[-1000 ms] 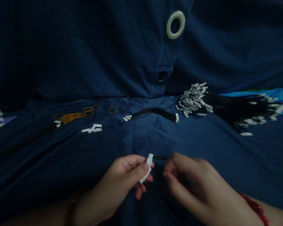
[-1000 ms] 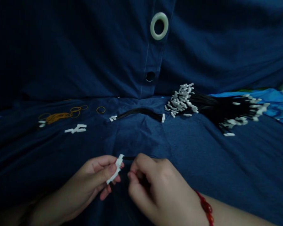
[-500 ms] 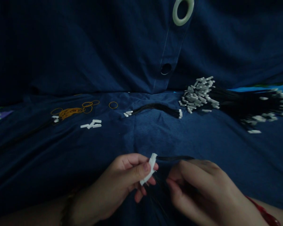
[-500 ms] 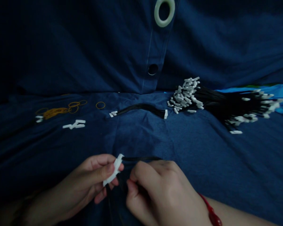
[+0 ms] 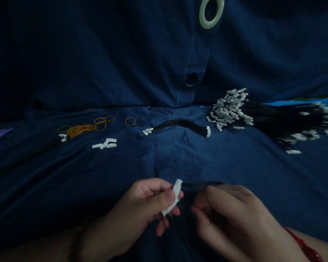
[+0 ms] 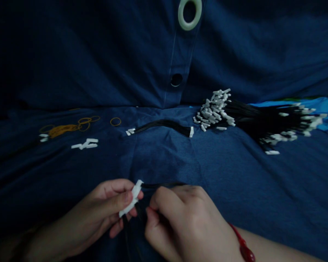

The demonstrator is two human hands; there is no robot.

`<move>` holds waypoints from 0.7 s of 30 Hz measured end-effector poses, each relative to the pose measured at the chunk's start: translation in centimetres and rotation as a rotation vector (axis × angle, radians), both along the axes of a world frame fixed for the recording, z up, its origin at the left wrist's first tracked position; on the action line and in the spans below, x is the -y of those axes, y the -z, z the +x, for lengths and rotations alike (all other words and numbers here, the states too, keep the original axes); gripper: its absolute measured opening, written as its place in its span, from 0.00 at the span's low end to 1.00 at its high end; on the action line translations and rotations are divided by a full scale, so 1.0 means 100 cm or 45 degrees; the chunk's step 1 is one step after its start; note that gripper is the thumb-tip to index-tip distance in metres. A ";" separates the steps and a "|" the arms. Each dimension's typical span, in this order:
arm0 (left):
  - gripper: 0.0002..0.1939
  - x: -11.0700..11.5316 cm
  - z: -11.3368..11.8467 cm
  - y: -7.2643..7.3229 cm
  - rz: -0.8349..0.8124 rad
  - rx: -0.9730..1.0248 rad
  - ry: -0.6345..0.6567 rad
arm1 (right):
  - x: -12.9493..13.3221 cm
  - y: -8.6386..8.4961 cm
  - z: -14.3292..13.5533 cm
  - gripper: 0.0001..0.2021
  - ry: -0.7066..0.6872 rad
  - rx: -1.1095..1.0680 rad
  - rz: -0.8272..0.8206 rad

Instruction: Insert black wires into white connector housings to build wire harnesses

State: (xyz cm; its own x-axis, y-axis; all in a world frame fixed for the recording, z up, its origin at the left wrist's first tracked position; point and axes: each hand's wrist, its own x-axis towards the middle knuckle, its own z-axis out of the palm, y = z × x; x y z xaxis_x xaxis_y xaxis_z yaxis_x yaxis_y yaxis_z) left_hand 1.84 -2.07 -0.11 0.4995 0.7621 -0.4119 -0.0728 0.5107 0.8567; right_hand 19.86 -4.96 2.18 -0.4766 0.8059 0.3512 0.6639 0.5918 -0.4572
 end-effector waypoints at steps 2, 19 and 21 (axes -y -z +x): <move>0.13 0.000 0.001 0.000 0.050 -0.038 0.013 | 0.000 0.002 0.000 0.06 0.021 0.015 0.039; 0.08 0.003 0.007 -0.001 0.207 -0.243 0.062 | 0.000 0.016 -0.006 0.10 -0.079 -0.003 -0.055; 0.08 0.003 0.008 -0.001 0.207 -0.244 0.040 | -0.003 0.012 -0.005 0.09 -0.072 0.023 -0.131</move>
